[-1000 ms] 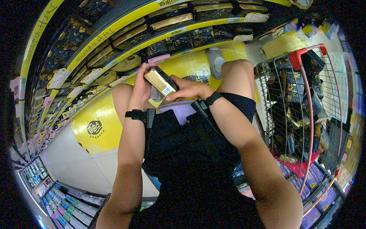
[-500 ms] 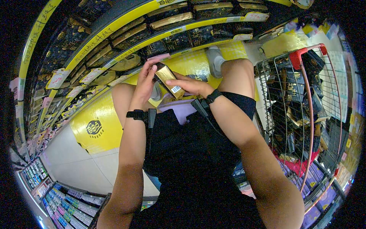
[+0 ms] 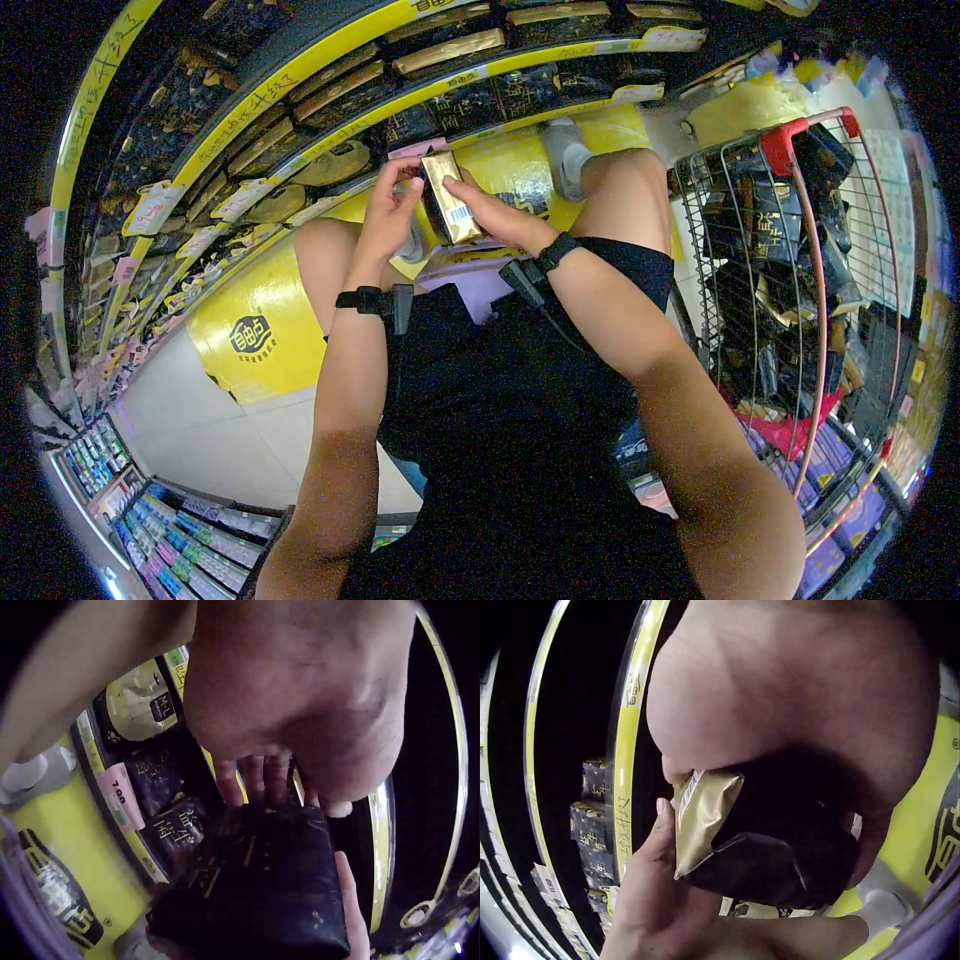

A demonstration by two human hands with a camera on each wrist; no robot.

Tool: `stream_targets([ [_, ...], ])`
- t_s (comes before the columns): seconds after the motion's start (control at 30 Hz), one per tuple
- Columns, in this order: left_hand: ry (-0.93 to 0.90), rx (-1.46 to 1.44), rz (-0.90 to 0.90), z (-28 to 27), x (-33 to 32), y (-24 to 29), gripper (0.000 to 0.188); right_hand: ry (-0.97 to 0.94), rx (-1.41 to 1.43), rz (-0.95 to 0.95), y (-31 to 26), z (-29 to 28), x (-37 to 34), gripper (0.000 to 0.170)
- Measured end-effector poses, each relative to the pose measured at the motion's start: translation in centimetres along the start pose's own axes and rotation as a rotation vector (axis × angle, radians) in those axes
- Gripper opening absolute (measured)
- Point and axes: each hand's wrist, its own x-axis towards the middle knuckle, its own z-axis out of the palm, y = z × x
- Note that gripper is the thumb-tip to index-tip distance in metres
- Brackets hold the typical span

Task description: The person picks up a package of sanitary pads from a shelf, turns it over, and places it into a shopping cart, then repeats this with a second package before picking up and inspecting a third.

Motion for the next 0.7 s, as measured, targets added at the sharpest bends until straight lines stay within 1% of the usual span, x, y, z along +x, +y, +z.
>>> stream_targets([
  [0.03,-0.059,-0.003,0.015,0.0,0.2,-0.1,0.049,0.008,0.038,-0.033,-0.1,0.4,-0.2,0.07],
  [0.07,-0.085,0.071,0.036,0.1,0.0,0.0,0.059,0.016,0.075,-0.067,-0.2,0.5,-0.4,0.069],
  [0.13,-0.135,0.222,0.079,0.2,-0.6,1.7,0.079,-0.001,0.056,-0.1,0.0,-0.1,0.0,0.068],
  [0.17,-0.165,0.203,0.054,0.3,-0.4,1.5,0.102,-0.01,0.048,-0.115,0.2,-0.3,0.2,0.067],
  [0.27,-0.185,0.263,0.141,0.2,-0.6,2.2,0.103,-0.022,0.0,-0.115,-0.8,0.1,-0.4,0.067],
  [0.37,-0.206,0.264,0.149,0.2,-0.6,2.6,0.103,0.004,-0.15,-0.184,-0.4,-0.2,-0.1,0.067],
  [0.47,-0.175,0.161,0.086,0.4,-0.5,2.2,0.098,0.047,-0.257,-0.223,-0.4,-0.2,-0.1,0.067],
  [0.57,-0.132,0.058,0.068,0.8,-0.4,2.1,0.081,0.087,-0.323,-0.289,0.4,-0.8,0.7,0.067],
  [0.67,-0.019,-0.056,0.076,1.0,0.1,0.4,0.05,0.033,-0.284,-0.257,-0.7,-0.5,0.0,0.065],
  [0.7,0.01,-0.106,0.056,0.9,0.1,0.0,0.041,0.044,-0.375,-0.311,-0.4,-0.6,0.0,0.065],
])
